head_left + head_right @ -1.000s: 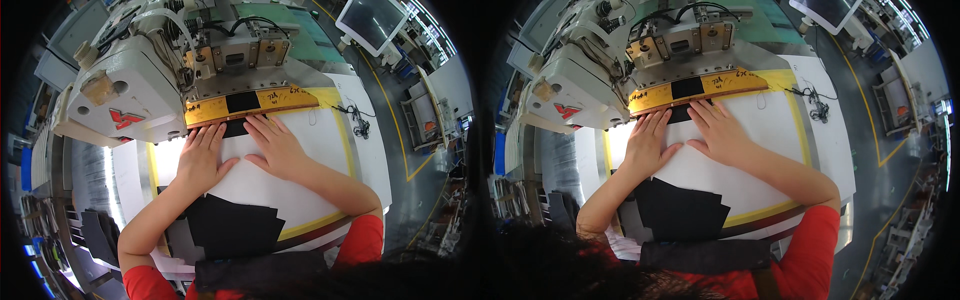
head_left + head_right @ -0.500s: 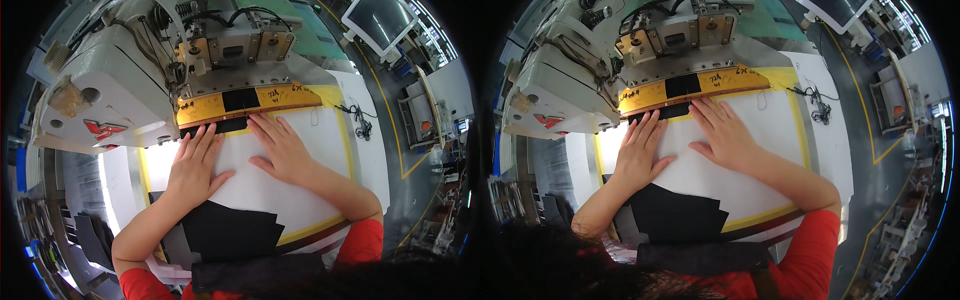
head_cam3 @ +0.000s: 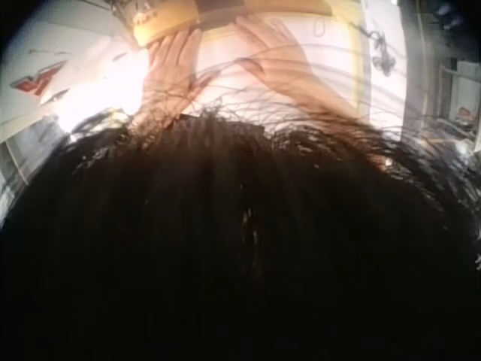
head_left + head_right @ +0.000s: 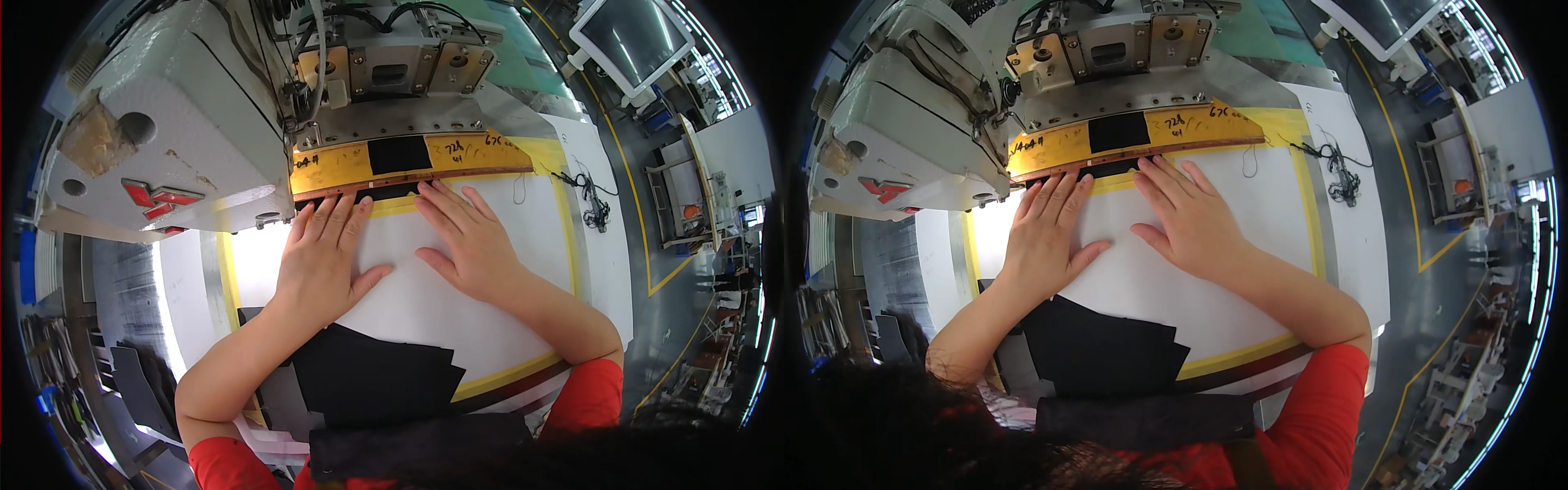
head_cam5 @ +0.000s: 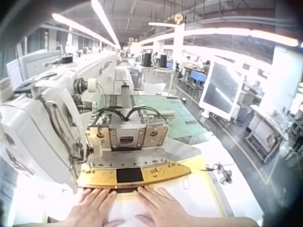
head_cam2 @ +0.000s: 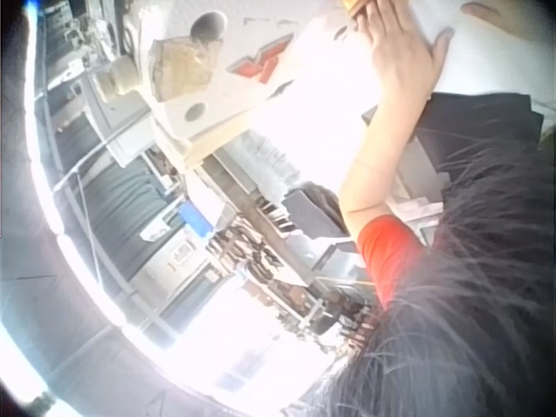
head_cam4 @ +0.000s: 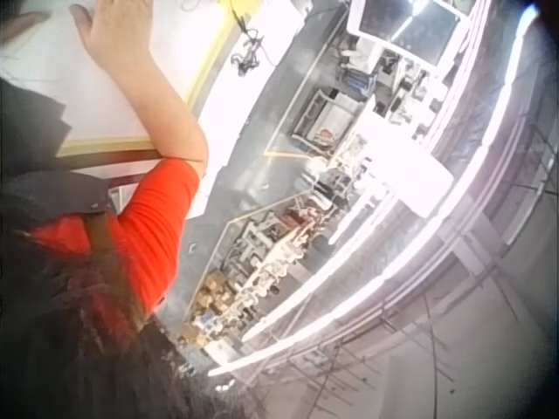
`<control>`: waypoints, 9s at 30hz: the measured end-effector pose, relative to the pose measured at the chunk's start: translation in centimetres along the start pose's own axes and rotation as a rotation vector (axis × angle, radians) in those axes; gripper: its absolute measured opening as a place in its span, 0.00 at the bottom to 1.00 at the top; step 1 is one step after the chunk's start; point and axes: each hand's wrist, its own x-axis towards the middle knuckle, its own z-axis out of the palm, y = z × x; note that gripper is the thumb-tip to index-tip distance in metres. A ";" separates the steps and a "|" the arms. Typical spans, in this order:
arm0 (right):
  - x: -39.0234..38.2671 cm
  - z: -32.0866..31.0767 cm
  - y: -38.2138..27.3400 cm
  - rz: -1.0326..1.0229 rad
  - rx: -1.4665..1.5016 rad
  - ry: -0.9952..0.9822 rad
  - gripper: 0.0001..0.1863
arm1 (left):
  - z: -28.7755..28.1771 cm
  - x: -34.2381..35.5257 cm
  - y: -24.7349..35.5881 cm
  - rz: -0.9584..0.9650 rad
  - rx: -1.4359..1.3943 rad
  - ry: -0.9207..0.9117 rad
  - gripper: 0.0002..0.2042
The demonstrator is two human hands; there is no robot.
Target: Operating an industrial sewing machine to join black fabric or leather components.
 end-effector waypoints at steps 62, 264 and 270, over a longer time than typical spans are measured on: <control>-0.2 0.3 -0.4 -0.035 -0.137 0.078 0.30 | -0.6 -1.5 0.5 -0.050 0.070 0.080 0.30; 2.4 0.9 -2.2 -0.222 -0.274 -0.010 0.25 | -0.8 -3.2 -0.5 -0.089 0.101 0.036 0.34; 2.4 1.2 -1.9 -0.209 -0.230 -0.012 0.25 | -1.0 -3.1 -0.2 -0.107 0.113 0.025 0.34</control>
